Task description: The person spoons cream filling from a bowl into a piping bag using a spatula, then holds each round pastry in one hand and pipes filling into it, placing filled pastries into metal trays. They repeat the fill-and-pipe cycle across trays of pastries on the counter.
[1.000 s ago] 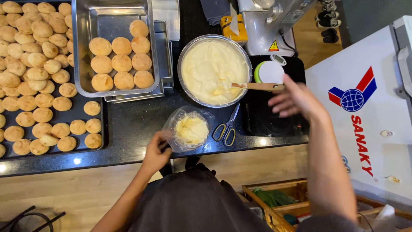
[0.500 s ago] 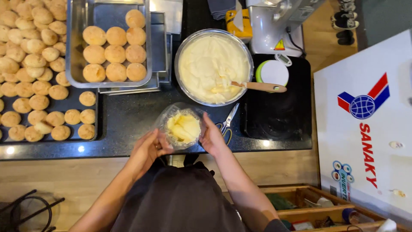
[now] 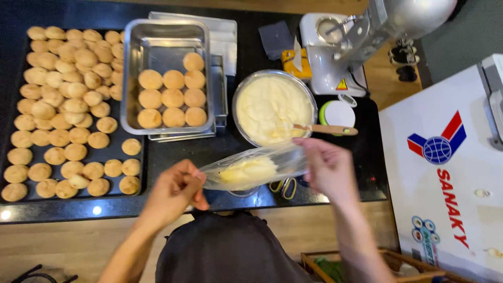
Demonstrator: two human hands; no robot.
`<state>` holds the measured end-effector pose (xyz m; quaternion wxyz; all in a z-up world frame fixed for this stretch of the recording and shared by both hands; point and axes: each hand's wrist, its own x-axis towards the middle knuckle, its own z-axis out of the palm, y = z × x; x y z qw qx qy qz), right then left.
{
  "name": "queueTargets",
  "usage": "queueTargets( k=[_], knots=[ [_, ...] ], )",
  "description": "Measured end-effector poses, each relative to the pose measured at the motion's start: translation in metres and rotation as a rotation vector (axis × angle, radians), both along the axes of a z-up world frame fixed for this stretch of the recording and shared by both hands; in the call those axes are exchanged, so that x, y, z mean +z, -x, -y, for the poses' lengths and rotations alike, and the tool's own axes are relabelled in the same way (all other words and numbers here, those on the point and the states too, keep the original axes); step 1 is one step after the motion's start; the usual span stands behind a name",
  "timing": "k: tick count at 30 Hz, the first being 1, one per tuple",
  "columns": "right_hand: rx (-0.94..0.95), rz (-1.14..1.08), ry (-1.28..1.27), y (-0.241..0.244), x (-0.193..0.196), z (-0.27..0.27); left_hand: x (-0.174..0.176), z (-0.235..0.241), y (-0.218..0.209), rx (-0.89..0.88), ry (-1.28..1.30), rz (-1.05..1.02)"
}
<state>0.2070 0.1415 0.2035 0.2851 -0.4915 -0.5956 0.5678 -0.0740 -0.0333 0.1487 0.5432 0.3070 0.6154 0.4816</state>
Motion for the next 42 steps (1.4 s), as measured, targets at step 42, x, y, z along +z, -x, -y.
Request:
queueTargets(
  k=[42],
  knots=[
    [0.445, 0.368, -1.192, 0.112, -0.052, -0.159, 0.118, -0.238, -0.08, -0.531, -1.46, -1.384]
  ],
)
